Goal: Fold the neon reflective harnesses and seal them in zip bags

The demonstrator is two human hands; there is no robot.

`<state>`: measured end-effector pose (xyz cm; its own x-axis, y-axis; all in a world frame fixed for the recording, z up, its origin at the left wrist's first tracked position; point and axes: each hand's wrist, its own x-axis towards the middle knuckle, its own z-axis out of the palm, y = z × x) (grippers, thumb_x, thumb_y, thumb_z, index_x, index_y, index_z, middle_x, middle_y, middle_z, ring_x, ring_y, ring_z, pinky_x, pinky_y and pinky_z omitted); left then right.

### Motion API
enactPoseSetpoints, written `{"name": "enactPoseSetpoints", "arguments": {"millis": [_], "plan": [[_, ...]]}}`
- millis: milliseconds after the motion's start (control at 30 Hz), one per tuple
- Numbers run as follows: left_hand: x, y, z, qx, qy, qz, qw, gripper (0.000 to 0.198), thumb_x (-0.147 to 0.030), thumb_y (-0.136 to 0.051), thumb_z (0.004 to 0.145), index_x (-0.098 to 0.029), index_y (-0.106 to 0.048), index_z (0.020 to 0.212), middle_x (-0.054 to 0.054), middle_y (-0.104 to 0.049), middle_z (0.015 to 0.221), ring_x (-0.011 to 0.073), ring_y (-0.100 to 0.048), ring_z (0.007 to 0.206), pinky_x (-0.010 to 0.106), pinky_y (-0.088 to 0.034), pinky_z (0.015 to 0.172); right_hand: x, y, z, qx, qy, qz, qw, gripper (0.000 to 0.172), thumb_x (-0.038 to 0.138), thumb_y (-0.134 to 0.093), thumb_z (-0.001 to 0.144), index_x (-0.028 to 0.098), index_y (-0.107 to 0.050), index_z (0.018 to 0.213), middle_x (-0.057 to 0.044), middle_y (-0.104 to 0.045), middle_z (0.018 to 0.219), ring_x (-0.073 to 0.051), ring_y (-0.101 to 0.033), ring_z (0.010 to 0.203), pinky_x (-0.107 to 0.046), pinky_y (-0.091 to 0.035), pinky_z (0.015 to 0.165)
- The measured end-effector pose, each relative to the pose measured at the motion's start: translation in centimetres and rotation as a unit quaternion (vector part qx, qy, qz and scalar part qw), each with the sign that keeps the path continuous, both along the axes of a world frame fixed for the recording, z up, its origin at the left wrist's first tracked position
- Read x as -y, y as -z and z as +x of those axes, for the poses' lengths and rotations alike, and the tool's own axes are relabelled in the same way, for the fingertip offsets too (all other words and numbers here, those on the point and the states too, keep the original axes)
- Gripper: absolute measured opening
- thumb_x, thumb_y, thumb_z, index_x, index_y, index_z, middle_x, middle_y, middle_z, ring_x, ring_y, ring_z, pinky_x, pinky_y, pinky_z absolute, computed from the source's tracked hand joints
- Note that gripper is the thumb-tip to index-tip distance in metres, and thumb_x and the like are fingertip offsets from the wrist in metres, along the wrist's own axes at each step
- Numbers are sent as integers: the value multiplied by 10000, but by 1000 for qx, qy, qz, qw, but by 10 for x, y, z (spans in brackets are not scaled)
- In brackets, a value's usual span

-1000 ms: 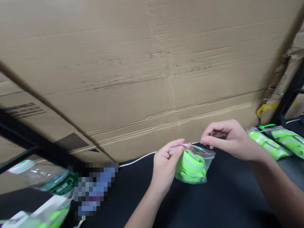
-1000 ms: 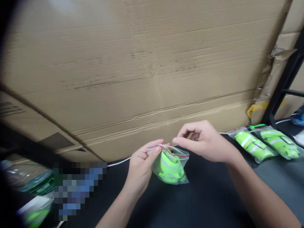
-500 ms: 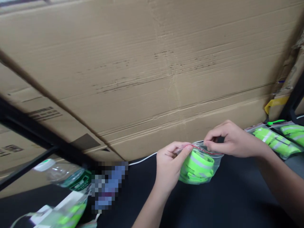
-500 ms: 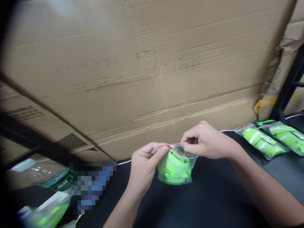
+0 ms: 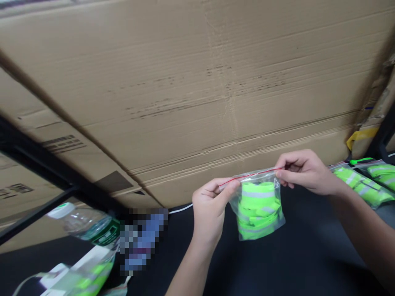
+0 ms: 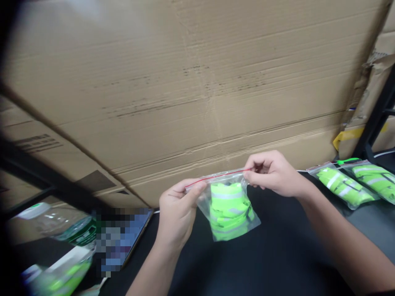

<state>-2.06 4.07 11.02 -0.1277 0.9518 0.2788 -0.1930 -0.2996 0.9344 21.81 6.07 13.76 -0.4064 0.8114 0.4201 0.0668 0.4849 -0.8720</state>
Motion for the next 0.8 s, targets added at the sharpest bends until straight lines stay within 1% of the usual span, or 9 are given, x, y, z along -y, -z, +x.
{"name": "enactPoseSetpoints", "arguments": {"millis": [100,167,233,333,433,500,567,700,800], "plan": [[-1,-1,-2,-35,7,23,999,197,-293,-877,684,-157,-739,644,37,-739,648,141,-675,594,239,-566,619,-7,7,-3,-85,56,59,993,196,238,-702,834,170,-622,668,23,-564,562,-73,-461,490,-197,-351,442],[0,-1,-2,-60,22,39,997,206,-279,-862,705,-159,-720,617,32,-729,632,137,-662,569,243,-564,606,-10,10,-3,-106,65,87,988,200,218,-690,833,172,-610,655,23,-561,574,-76,-459,509,-204,-344,460],[1,-2,0,-52,34,49,997,202,-276,-850,725,-164,-712,630,32,-738,661,134,-661,577,238,-561,597,-10,11,-2,-101,55,100,988,207,224,-669,853,172,-608,661,17,-561,598,-88,-473,547,-218,-360,493],[3,-1,5,-11,35,51,998,225,-279,-864,714,-163,-688,635,36,-757,715,116,-651,573,213,-548,570,-8,12,-2,-61,32,100,993,198,258,-652,892,171,-631,716,3,-573,656,-106,-493,612,-241,-389,551],[3,0,7,8,38,45,998,249,-301,-872,711,-158,-681,639,35,-751,692,102,-626,532,194,-526,522,-7,12,-4,-31,14,90,995,174,288,-654,911,170,-654,783,-15,-602,721,-118,-517,662,-252,-404,582],[2,0,5,10,37,42,998,247,-311,-865,722,-159,-686,645,35,-746,669,107,-639,549,192,-530,536,-8,13,-4,-22,14,87,996,177,302,-643,922,169,-654,805,-25,-608,749,-124,-525,678,-258,-410,586],[1,-1,2,2,31,41,999,229,-311,-859,728,-159,-700,661,40,-750,673,117,-659,571,199,-539,555,-9,14,-4,-15,23,93,995,182,303,-632,928,169,-642,805,-25,-600,748,-121,-517,660,-258,-405,570],[-1,-5,-5,-53,25,46,997,189,-294,-849,715,-149,-730,692,30,-719,606,114,-602,450,213,-497,458,-11,17,-5,-23,37,135,990,169,252,-630,914,180,-602,763,-3,-575,700,-109,-501,607,-253,-389,536],[0,-6,-5,-67,3,52,996,169,-286,-831,724,-153,-730,702,9,-686,562,107,-575,432,210,-478,441,-9,17,-6,-13,45,174,984,154,213,-623,901,185,-600,751,-1,-582,697,-116,-515,628,-258,-408,556]]}}
